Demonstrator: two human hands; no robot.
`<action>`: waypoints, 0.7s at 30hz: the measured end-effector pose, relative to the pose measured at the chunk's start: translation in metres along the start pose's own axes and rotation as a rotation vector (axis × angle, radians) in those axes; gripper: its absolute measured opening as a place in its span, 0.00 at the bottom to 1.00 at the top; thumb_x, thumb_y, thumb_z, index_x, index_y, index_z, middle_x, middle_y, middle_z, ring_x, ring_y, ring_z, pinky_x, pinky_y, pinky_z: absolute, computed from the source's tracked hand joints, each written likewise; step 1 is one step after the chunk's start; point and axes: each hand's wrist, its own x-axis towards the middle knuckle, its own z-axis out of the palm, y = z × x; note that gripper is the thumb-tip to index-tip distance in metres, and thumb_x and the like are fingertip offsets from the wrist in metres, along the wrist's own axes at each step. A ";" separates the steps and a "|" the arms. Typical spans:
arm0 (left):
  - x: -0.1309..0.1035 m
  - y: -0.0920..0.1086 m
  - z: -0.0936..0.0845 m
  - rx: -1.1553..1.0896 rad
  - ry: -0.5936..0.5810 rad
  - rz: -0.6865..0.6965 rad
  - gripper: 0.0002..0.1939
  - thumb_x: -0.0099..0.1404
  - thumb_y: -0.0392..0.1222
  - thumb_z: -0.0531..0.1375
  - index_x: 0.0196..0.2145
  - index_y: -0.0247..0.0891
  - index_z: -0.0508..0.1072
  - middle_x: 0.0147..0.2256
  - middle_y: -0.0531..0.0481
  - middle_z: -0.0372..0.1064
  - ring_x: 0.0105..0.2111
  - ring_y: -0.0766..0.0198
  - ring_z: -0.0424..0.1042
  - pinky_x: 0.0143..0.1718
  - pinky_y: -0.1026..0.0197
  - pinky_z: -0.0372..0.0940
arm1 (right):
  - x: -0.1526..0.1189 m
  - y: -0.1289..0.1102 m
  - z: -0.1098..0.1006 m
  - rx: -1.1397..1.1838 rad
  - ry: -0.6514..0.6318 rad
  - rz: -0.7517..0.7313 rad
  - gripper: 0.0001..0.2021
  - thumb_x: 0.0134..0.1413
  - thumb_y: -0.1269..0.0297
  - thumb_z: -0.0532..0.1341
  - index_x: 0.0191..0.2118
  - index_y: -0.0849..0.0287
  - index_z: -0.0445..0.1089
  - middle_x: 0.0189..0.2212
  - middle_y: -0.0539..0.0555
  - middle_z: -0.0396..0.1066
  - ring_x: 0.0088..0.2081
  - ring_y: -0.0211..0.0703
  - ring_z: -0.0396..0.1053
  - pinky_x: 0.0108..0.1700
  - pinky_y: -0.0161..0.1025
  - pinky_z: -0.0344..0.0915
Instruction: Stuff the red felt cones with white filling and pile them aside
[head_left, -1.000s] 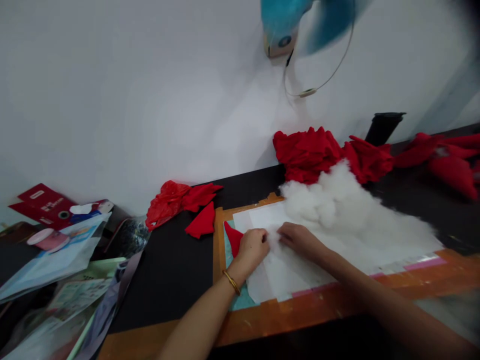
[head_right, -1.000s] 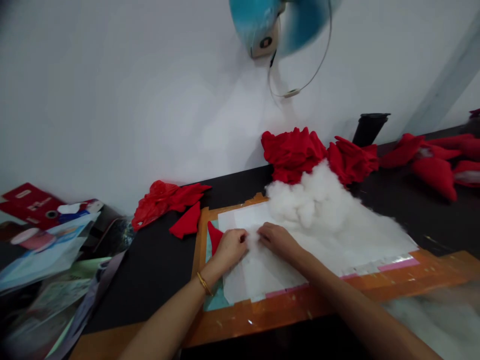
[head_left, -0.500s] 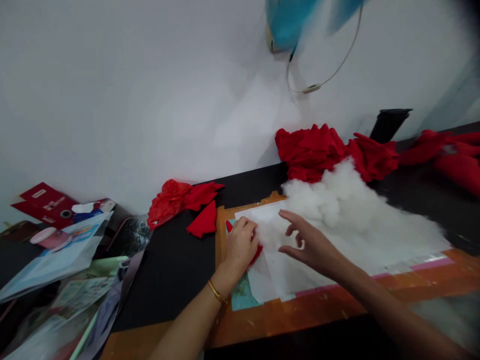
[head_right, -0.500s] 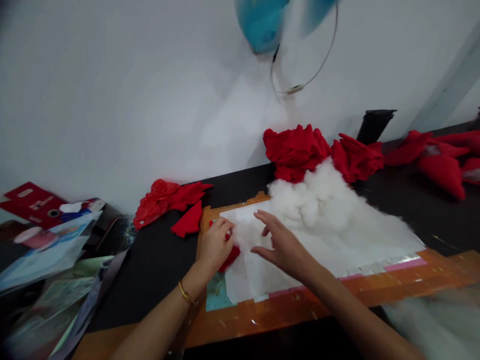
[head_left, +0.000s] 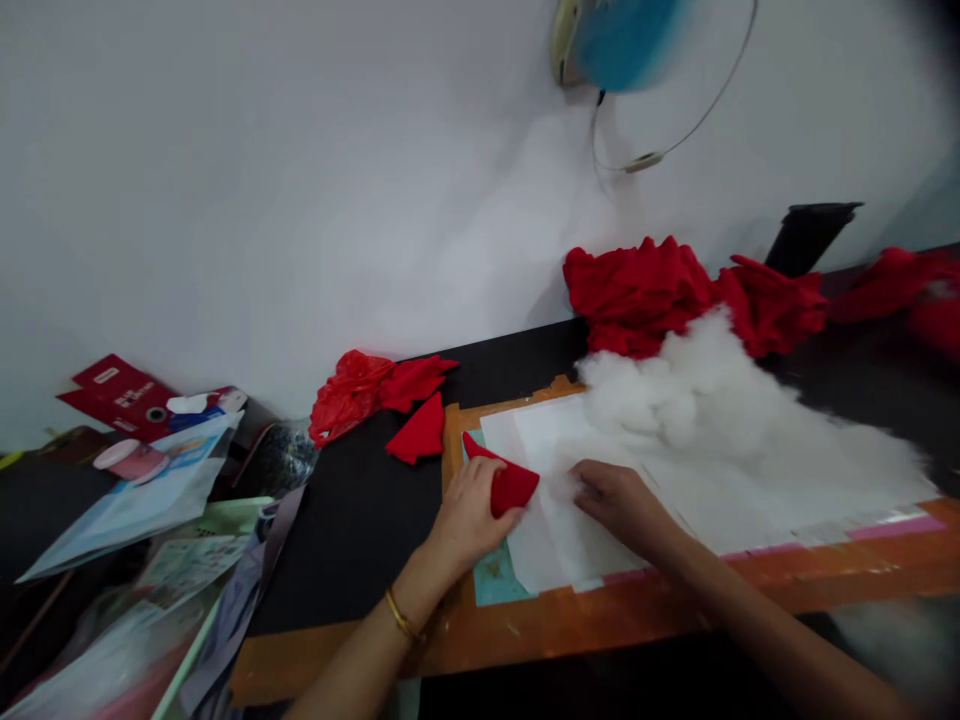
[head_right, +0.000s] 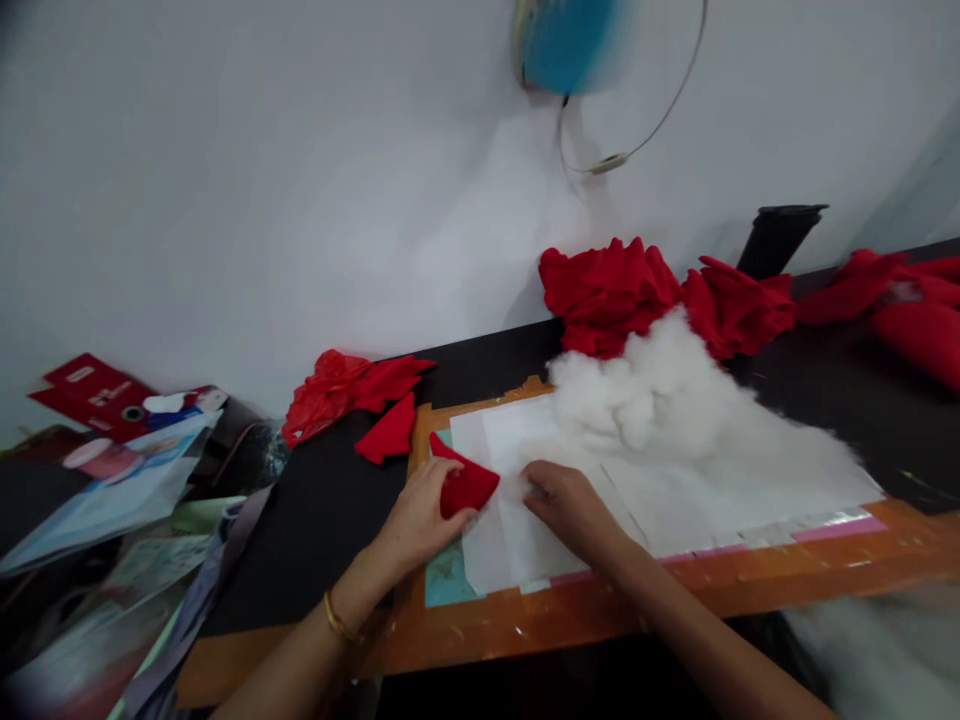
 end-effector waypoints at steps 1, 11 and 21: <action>-0.005 -0.002 0.002 0.069 -0.010 -0.009 0.25 0.54 0.40 0.64 0.50 0.37 0.66 0.47 0.40 0.67 0.48 0.47 0.66 0.50 0.45 0.61 | -0.002 -0.003 0.004 0.002 -0.022 0.011 0.04 0.44 0.70 0.54 0.24 0.57 0.65 0.22 0.49 0.68 0.26 0.41 0.66 0.29 0.34 0.58; 0.014 -0.012 0.016 -0.167 0.176 -0.106 0.08 0.66 0.37 0.52 0.36 0.37 0.72 0.35 0.47 0.72 0.35 0.59 0.71 0.39 0.57 0.64 | 0.002 -0.039 0.053 0.664 -0.040 0.318 0.10 0.44 0.66 0.55 0.34 0.59 0.69 0.31 0.51 0.76 0.32 0.43 0.75 0.34 0.36 0.70; 0.004 0.024 0.024 -0.169 0.241 0.099 0.07 0.67 0.38 0.56 0.35 0.38 0.75 0.34 0.47 0.71 0.37 0.58 0.66 0.41 0.57 0.61 | 0.040 -0.027 0.066 0.441 0.042 0.184 0.05 0.39 0.66 0.55 0.18 0.57 0.61 0.18 0.50 0.68 0.26 0.43 0.65 0.30 0.37 0.62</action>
